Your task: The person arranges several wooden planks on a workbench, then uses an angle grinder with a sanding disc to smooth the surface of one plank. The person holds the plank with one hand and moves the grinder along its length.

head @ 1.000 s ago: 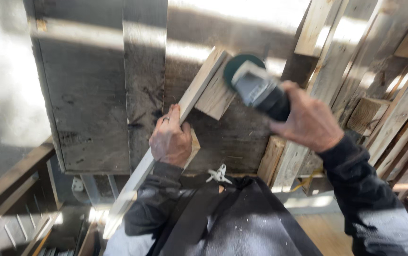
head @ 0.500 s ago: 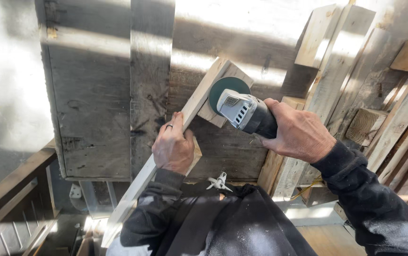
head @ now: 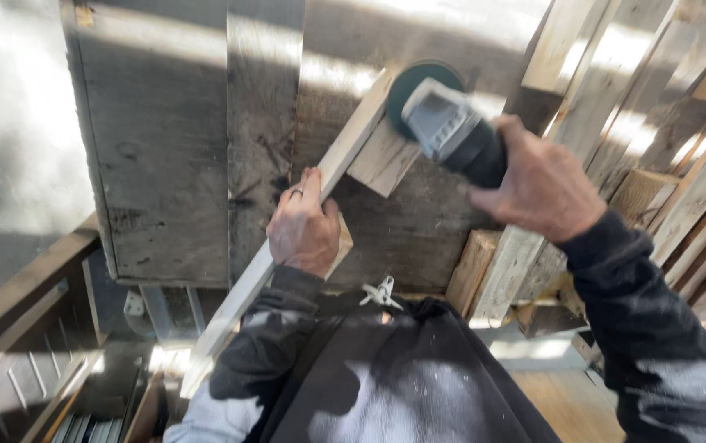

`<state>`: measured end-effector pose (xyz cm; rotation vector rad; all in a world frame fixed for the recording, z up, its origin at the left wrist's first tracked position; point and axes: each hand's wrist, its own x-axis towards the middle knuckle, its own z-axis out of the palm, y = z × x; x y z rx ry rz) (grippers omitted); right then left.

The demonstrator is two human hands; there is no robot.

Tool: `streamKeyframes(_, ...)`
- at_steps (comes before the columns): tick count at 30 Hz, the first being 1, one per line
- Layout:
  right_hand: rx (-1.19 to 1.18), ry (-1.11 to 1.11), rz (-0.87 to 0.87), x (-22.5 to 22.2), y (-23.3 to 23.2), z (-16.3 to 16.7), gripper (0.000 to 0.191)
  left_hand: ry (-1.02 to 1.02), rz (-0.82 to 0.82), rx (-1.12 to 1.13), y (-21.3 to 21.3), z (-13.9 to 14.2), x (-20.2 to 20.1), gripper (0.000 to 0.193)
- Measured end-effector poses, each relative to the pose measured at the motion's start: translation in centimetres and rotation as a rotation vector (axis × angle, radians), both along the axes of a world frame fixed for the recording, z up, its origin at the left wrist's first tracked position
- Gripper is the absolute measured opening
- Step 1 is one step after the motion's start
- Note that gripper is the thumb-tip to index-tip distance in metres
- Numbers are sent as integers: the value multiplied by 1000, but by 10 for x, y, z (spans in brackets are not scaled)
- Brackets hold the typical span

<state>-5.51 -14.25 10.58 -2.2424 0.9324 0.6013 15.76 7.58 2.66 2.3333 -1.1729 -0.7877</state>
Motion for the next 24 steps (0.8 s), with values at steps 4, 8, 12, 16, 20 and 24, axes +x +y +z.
streamKeyframes(4,59,-84,28,1,-4,1,69,3,18,50,-1,-1,0,49)
streamKeyframes(8,28,83,-67,1,-12,7,70,21,10,5,1,-1,-1,47)
streamKeyframes(12,-44,10,-160,-3,-23,16,71,-5,19,-10,1,-2,-3,47)
streamKeyframes(16,-3,-20,-258,-9,-16,16,75,-9,30,26,1,-5,-5,44)
streamKeyframes(20,94,26,-314,-10,-4,10,80,-4,28,52,2,-8,-6,45)
streamKeyframes(24,101,17,-289,-7,3,9,82,-9,35,59,2,-9,-7,45)
